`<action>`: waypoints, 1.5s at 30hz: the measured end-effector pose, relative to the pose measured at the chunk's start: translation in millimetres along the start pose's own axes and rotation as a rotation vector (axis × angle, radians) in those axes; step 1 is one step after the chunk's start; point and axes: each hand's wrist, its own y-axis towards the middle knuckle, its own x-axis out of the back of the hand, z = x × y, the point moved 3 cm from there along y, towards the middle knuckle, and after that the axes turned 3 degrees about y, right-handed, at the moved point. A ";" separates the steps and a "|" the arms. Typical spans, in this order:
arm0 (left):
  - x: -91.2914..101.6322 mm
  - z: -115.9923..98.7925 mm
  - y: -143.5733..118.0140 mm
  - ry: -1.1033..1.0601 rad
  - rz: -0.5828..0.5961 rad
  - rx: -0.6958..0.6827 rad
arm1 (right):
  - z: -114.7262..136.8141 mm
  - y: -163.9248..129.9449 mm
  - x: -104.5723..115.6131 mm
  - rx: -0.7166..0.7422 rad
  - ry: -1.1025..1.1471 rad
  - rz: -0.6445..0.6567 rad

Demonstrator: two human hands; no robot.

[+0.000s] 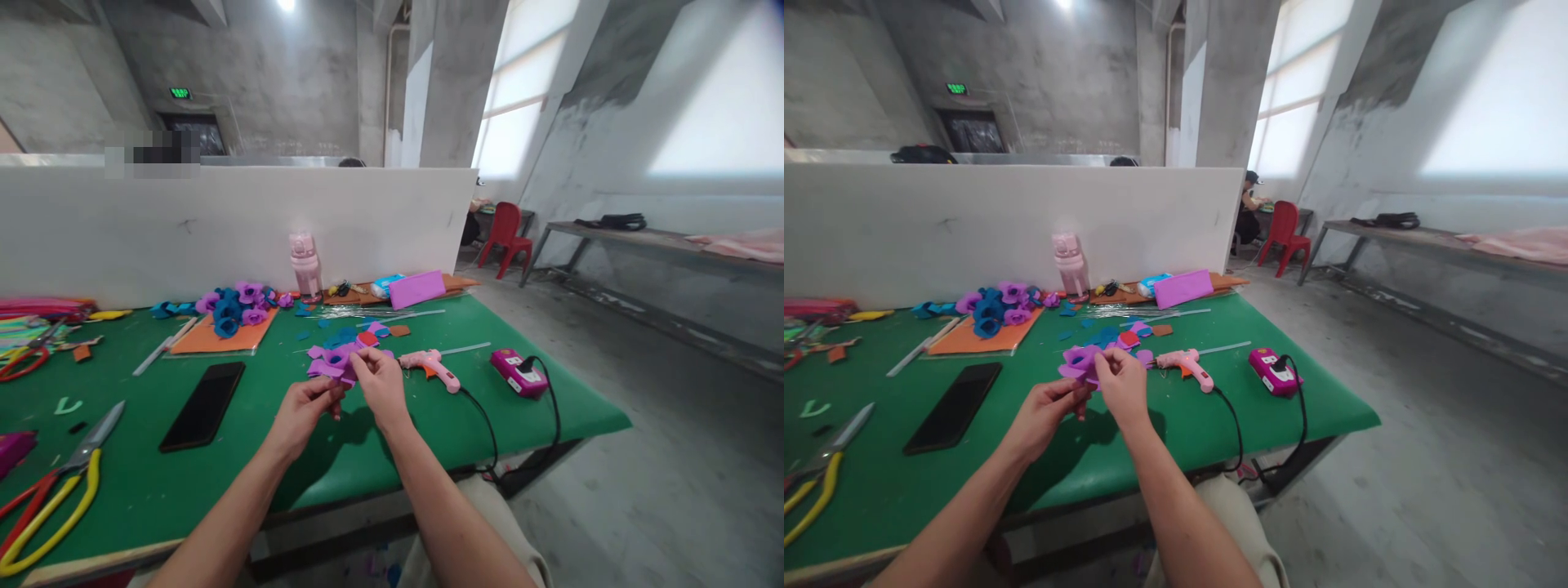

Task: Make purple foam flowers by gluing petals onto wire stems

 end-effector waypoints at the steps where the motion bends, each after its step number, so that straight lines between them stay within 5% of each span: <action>1: 0.6 -0.3 0.1 0.012 -0.005 -0.002 | -0.4 0.0 -0.5 -0.009 0.039 0.015; 21: 3.6 -2.9 -0.5 0.267 -0.067 -0.112 | -3.6 -1.5 -3.7 -0.075 0.256 0.071; 39: 7.5 3.4 0.1 0.428 -0.153 -0.151 | -10.9 -6.2 -5.5 -0.289 0.524 0.074; 45: 9.0 2.2 -0.1 0.479 -0.175 -0.151 | -9.0 -9.5 -12.3 -0.251 0.515 0.274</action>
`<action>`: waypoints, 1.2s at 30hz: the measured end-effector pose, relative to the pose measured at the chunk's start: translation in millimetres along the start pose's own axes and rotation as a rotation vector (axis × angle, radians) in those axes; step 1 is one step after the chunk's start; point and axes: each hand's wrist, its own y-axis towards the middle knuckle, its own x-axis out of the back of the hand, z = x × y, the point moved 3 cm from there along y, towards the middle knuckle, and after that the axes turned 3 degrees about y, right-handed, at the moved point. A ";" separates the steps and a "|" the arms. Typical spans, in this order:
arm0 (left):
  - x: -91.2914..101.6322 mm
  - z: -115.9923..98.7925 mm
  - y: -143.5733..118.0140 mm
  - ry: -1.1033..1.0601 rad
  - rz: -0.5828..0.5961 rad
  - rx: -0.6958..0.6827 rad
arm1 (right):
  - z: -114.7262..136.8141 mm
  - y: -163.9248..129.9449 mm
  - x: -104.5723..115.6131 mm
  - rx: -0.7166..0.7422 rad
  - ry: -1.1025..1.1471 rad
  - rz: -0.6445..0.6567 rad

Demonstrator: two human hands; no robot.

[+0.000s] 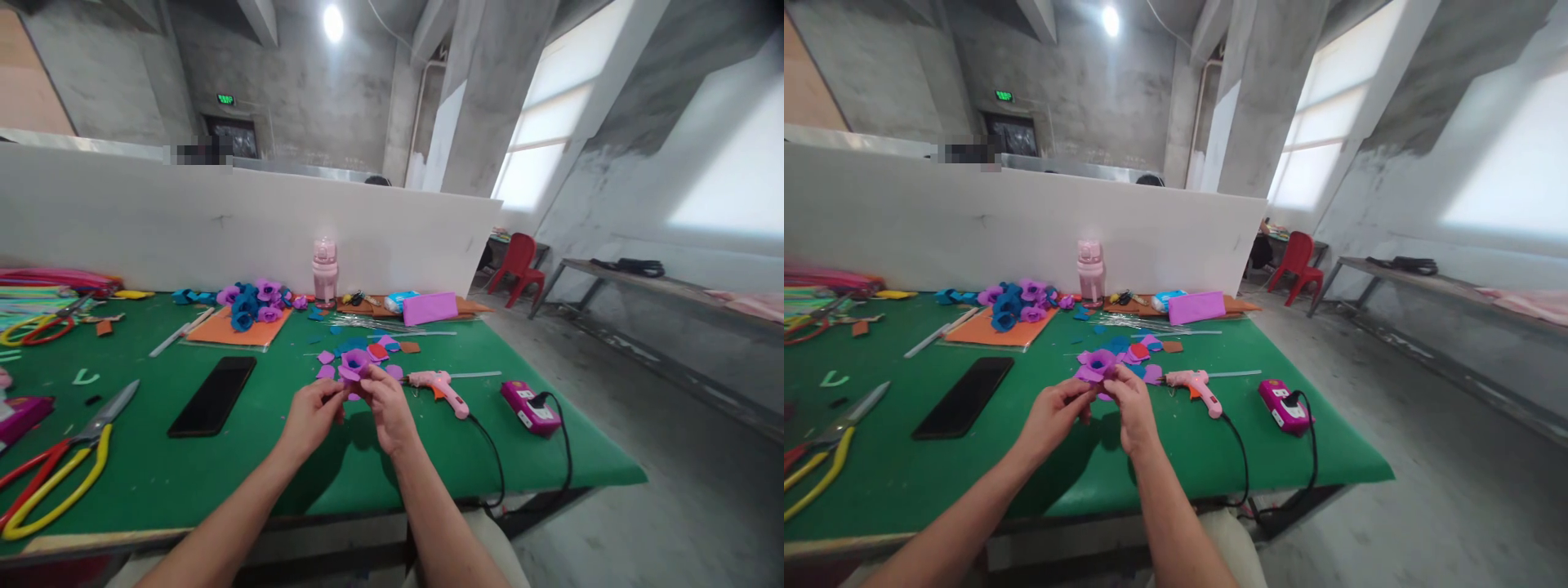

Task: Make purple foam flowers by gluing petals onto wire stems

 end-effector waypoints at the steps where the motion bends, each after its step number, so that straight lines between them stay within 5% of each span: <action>1: 0.5 0.0 0.0 0.008 -0.003 -0.002 | -1.1 -0.3 -0.8 0.000 -0.012 0.020; 9: 1.2 -1.5 -0.7 0.035 -0.028 0.025 | -11.6 -3.1 -8.0 0.042 -0.047 0.002; 17: 6.5 4.6 3.7 -0.222 0.061 0.198 | -11.0 -0.6 -2.6 0.041 -0.093 -0.089; 23: 28.3 2.6 8.9 -0.403 -0.047 0.252 | -9.1 -2.1 -3.5 -0.009 -0.134 -0.023; 36: 27.7 -5.4 6.2 -0.441 -0.109 0.227 | -11.4 -4.5 -8.6 -0.017 -0.148 0.012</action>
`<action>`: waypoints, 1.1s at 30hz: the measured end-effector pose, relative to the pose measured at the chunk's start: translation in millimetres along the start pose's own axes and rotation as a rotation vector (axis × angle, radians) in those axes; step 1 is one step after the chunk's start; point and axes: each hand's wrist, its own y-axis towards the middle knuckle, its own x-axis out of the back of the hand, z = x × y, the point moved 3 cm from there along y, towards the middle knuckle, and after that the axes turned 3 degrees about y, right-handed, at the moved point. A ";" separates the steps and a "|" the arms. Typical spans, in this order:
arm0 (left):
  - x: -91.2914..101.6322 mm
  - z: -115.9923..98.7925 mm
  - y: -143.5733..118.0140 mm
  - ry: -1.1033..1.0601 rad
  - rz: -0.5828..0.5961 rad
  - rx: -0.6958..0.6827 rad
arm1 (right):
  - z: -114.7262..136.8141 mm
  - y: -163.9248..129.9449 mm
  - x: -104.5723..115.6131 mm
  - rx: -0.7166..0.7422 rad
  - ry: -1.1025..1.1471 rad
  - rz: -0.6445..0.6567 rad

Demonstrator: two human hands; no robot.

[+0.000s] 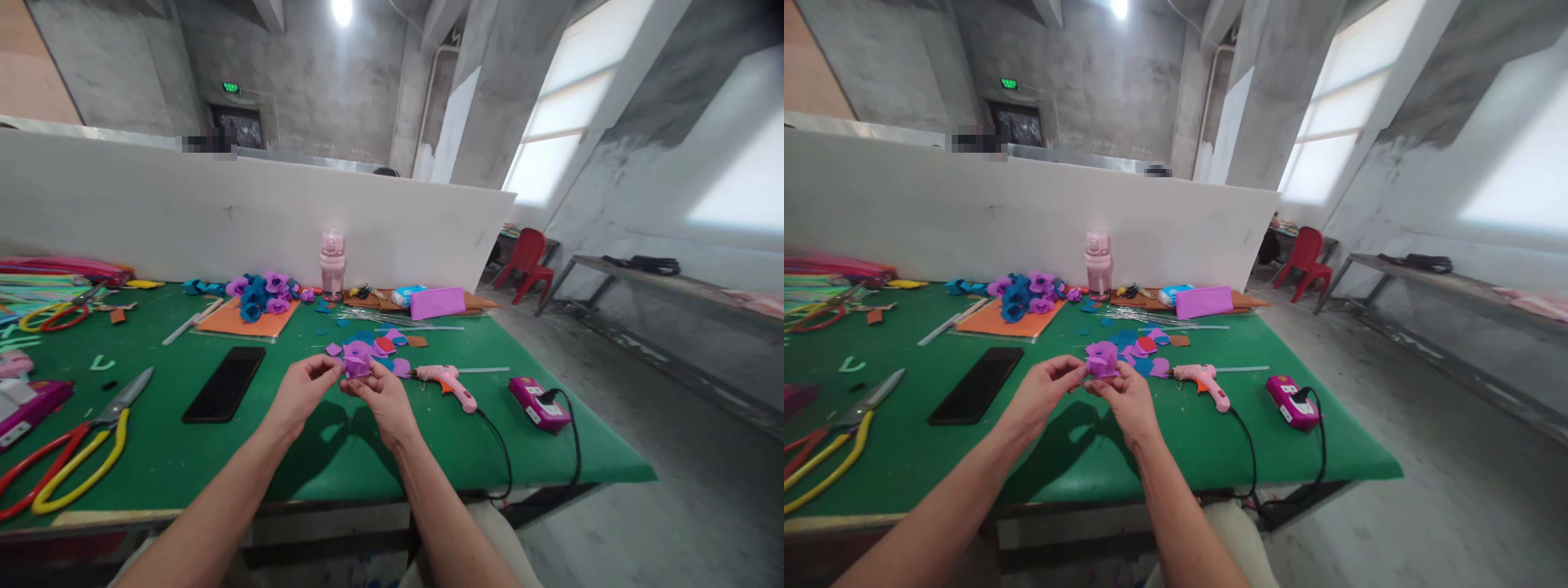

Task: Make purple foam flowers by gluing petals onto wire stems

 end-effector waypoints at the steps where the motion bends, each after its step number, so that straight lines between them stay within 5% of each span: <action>1: 0.3 -0.4 -0.1 0.006 -0.006 -0.006 | 0.1 0.2 0.0 0.002 -0.006 0.002; 33: 1.7 6.3 2.0 0.026 -0.084 -0.032 | -0.8 0.3 3.1 0.021 0.059 -0.113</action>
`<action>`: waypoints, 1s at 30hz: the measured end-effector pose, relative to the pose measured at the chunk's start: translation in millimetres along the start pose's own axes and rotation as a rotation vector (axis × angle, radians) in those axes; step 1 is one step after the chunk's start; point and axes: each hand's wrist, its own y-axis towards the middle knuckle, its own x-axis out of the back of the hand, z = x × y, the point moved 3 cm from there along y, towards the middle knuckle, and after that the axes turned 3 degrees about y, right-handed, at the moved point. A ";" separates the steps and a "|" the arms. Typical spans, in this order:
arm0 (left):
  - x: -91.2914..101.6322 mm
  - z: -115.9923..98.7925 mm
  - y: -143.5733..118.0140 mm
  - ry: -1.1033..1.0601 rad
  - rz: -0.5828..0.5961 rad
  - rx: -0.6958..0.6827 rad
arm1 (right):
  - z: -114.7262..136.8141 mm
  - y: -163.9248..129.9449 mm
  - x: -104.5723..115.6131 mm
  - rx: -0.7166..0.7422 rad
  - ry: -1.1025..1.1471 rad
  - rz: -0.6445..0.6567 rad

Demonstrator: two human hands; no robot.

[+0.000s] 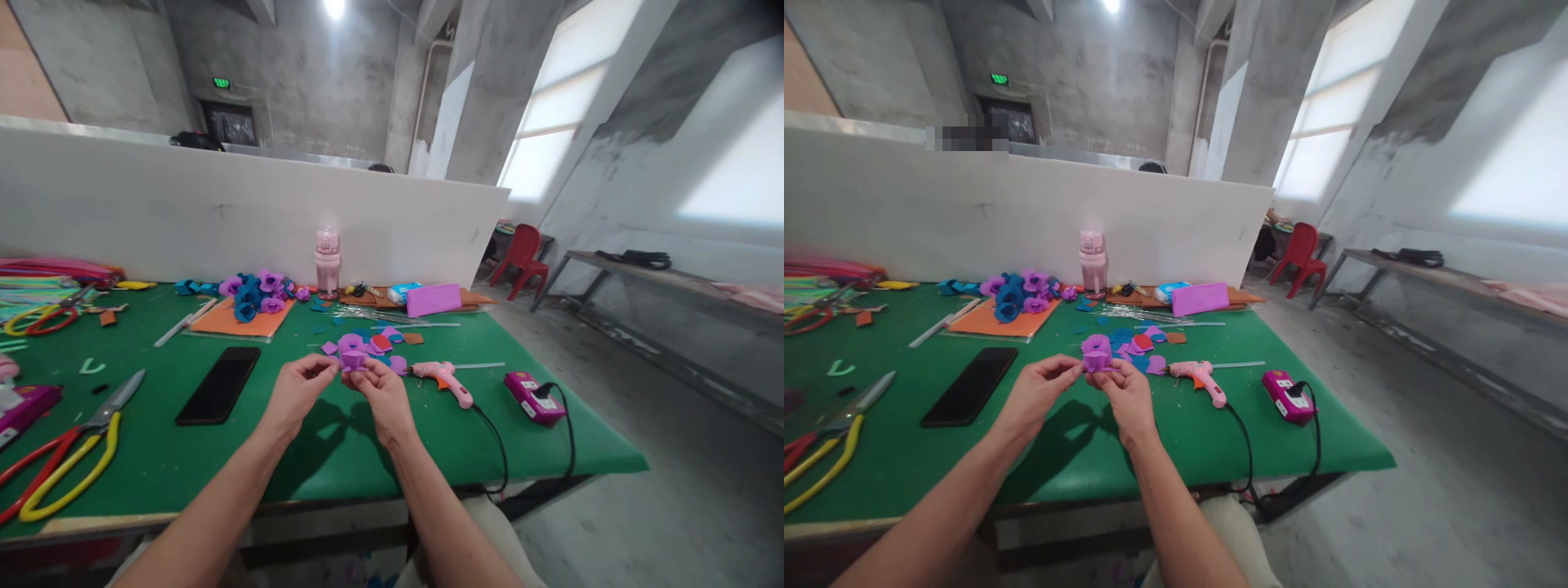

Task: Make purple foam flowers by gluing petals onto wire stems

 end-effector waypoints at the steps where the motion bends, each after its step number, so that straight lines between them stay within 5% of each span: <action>1: 0.3 0.6 0.1 -0.001 -0.005 0.002 | 0.0 0.1 0.0 0.000 0.004 0.000; 21: -1.2 -5.9 -2.8 0.136 0.014 -0.106 | 1.1 -1.0 -0.2 -0.037 0.035 -0.010; 30: -2.9 -18.5 -10.2 0.426 -0.036 -0.396 | -1.3 -1.3 -1.9 -0.040 0.078 -0.010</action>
